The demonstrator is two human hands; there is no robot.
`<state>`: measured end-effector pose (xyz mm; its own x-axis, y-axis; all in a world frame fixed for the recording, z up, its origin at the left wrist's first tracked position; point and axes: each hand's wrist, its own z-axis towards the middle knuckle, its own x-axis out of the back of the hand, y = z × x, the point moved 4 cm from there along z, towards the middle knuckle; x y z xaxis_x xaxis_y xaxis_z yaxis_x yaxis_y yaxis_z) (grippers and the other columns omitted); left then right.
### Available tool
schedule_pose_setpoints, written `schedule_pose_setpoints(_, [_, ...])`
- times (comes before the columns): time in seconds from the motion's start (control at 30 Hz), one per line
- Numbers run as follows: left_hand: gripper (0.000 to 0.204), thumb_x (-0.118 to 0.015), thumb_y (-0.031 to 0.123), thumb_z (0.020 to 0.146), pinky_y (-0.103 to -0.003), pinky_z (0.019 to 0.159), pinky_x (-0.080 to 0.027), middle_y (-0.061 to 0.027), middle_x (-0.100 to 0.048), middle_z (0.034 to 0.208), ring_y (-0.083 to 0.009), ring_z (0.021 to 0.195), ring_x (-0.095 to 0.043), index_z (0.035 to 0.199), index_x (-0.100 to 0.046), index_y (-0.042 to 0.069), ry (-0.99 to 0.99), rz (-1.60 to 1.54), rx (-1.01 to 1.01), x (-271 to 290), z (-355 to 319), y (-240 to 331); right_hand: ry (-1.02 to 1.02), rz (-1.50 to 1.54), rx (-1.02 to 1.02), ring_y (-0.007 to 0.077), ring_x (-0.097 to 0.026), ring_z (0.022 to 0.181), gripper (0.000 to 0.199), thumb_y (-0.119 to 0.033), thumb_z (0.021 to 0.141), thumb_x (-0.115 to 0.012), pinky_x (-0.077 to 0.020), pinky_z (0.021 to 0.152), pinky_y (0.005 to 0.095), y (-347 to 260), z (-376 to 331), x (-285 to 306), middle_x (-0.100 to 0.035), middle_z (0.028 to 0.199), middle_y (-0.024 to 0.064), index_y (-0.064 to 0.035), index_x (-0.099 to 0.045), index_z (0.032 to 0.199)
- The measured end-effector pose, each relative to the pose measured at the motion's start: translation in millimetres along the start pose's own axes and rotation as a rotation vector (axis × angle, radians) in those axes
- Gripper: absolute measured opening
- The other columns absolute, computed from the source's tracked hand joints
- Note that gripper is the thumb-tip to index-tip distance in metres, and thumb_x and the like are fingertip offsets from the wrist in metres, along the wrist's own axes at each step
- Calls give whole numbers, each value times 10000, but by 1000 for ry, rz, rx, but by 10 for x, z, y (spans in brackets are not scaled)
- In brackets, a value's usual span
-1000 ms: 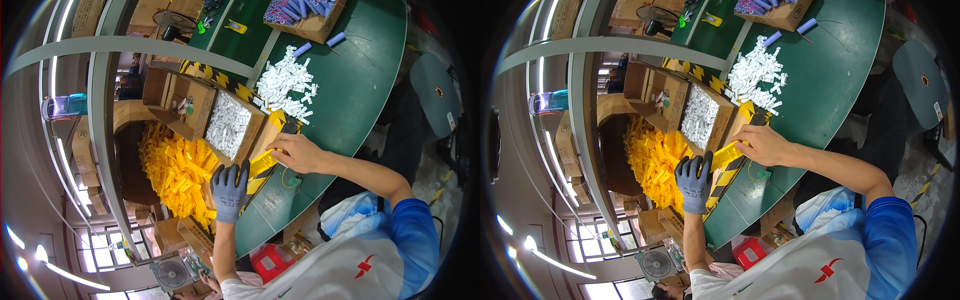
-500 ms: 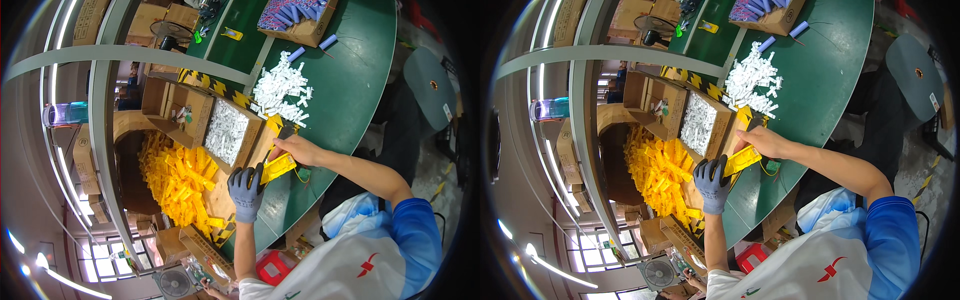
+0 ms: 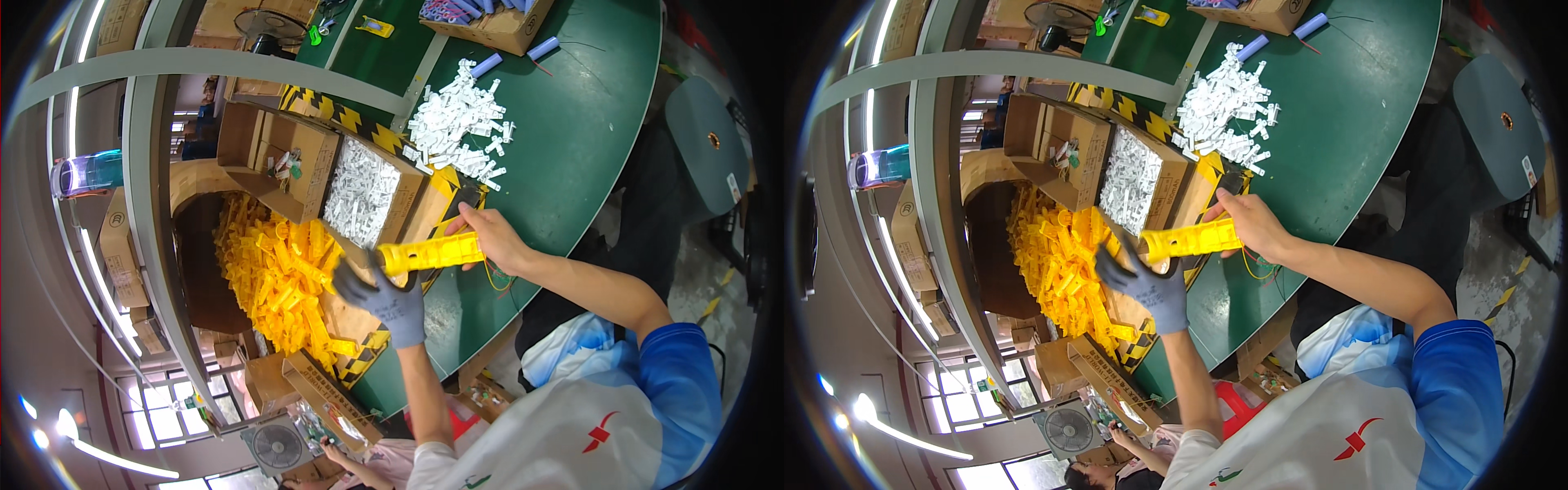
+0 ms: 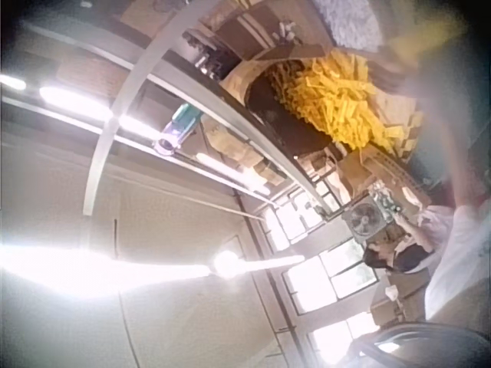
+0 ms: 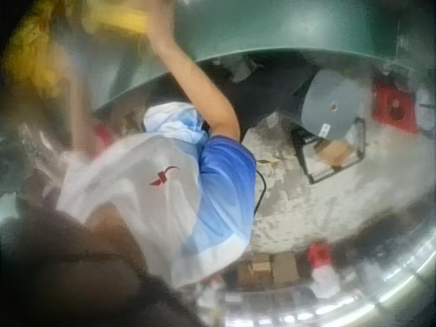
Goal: The person assembles handheld devices by fitting circuit boards, batteries, and plastic components into plastic casings by hand. The person then sorts wired circuit modules and plastic pieces from boxes onto the table and installs wired circuits into the casings.
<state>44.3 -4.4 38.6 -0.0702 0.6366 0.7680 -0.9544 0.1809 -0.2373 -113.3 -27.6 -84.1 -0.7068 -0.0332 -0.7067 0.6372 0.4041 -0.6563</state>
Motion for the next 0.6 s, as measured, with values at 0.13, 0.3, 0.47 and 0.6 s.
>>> schedule_pose_setpoints(0.13, [797,-665,218,960,-474,1192,-284,-233,-203,1620,-357,1490,-256,1577,-195,37,122,-1020,733,-105,-576,93,71,211,43,206,-736,770,537,-429,1083,-389,-618,590,318,-7,64,45,-721,924,171,49,-629,1032])
schedule_pose_setpoints(0.3, [434,-589,227,1016,-349,960,-494,-110,-651,1199,-208,1088,-633,1381,-509,7,-177,-1517,975,-415,-586,645,-2,-167,152,94,-615,676,413,-363,1088,-424,-504,606,242,39,-4,-9,-632,781,41,-3,-615,1022])
schedule_pose_setpoints(0.47, [386,-635,189,994,-333,894,-516,-141,-689,1088,-201,997,-659,1288,-568,-51,-119,-1471,862,-93,-193,545,-67,-271,302,73,-579,707,350,-282,1088,-420,-468,646,239,-275,-353,40,-623,776,13,-15,-617,978])
schedule_pose_setpoints(0.6, [534,-569,275,1030,-400,912,-541,-220,-671,1182,-282,1015,-680,1446,-429,-30,-285,-1627,776,92,-65,441,-263,-603,357,176,-694,871,232,-178,1022,-491,-516,786,307,-324,-655,226,-733,932,87,2,-638,1040])
